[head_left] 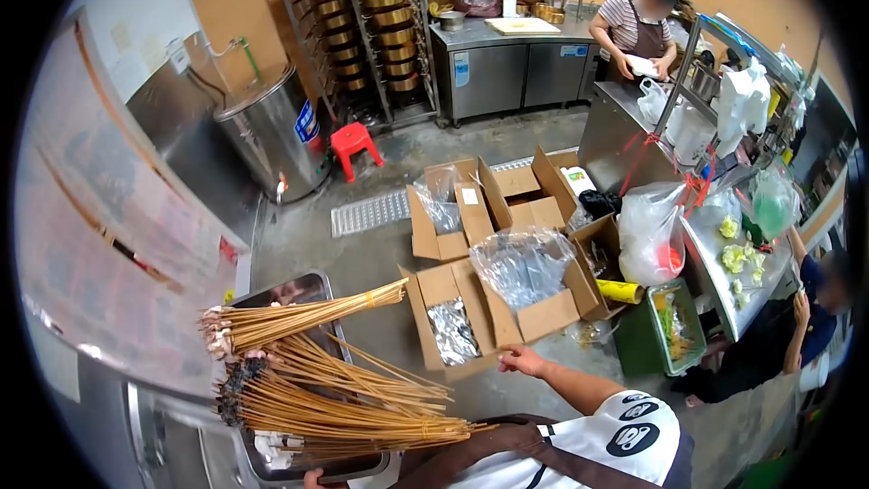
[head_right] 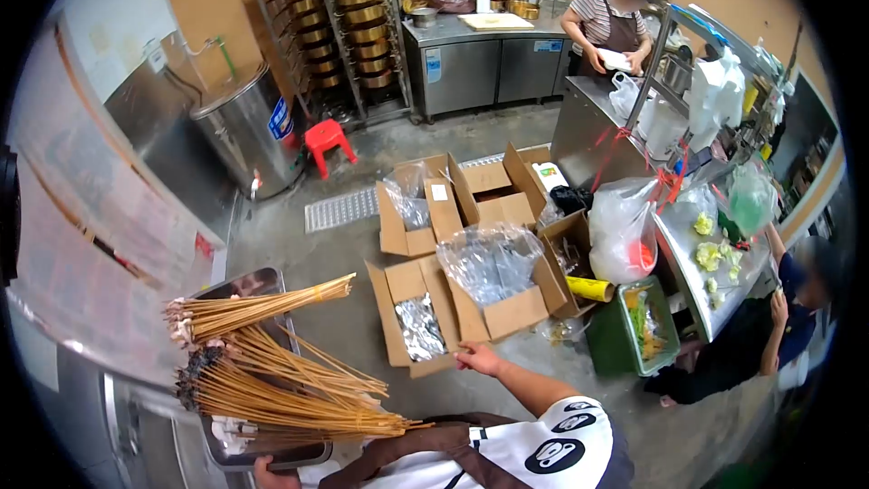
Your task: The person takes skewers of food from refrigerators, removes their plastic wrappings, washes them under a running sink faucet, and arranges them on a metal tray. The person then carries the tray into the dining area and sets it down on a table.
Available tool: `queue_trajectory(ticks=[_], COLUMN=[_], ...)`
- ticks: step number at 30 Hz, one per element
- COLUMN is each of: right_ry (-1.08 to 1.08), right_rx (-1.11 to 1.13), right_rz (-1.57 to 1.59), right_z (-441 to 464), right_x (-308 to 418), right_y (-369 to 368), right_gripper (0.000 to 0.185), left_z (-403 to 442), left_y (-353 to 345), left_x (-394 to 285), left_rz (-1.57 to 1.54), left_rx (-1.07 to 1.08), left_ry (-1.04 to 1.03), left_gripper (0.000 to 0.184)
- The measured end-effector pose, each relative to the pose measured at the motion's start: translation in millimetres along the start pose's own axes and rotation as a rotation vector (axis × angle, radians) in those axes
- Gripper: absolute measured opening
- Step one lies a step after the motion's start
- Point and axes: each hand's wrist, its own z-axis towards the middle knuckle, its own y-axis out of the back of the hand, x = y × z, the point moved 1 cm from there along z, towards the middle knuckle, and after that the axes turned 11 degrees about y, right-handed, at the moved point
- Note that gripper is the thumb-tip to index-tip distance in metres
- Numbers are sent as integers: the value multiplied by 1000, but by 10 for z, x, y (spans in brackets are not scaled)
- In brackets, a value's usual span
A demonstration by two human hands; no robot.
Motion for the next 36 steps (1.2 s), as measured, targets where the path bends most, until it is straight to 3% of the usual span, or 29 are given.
queue_trajectory(ticks=[1, 2, 4, 6, 8, 9, 10, 12, 13, 18, 22, 24, 28, 30, 31, 34, 36], right_ry=[30, 29, 49, -55, -218, -287, -356, -401, -436, -526, -535, -517, -210, -95, -147, -167, -159], right_rx=[-41, -62, -205, -339, -335, -330, -314, -339, -338, -440, -430, -211, -711, -704, -740, -883, -1015], right_rz=[22, 33, 102, 167, 132, 151, 182, 187, 176, 269, 146, -94, 298, 189, 160, 318, 341], right_z=[255, 482, 757, 858, 923, 910, 855, 827, 912, 1654, 2775, 3477, 4519, 4893, 5009, 5494, 5710], right_x=[83, 123, 84, -16, -294, -328, -308, -134, 29, 205, 397, 543, 1561, 2120, 2439, 2445, 2314], right_y=[-117, -190, -347, -530, -732, -900, -1069, -1390, -1506, -1831, -1696, -1343, -973, -678, -612, -399, -351], right_gripper=[57, 57, 55, 54, 55, 56, 58, 58, 58, 58, 51, 54, 54, 53, 53, 52, 49], left_z=[328, 632, 1141, 1825, 2395, 2968, 3011, 3005, 3187, 4309, 5089, 5249, 5931, 6176, 6275, 6889, 7187], left_y=[-56, -188, -451, -788, -1014, -810, -1157, -2110, -2521, -3508, -4506, -5059, -6091, -6621, -6873, -7684, -8258], left_x=[-90, -233, -677, -1007, -1269, -1332, -1439, -1715, -1844, -1956, -1839, -1840, -1861, -1783, -1759, -1456, -1378], left_rz=[578, 590, 501, 405, 328, 749, 762, 357, 312, 394, 415, 438, 442, 481, 510, 373, 508], left_rx=[3, 24, 34, 135, 0, 344, 366, 182, 117, 227, 351, 521, 618, 589, 542, 803, 810], left_ry=[-398, -396, -154, -86, 139, -285, -278, 96, 202, 165, 304, 267, 362, 365, 344, 484, 529], left_gripper=[22, 22, 21, 22, 27, 31, 31, 34, 35, 32, 33, 35, 37, 36, 36, 42, 43])
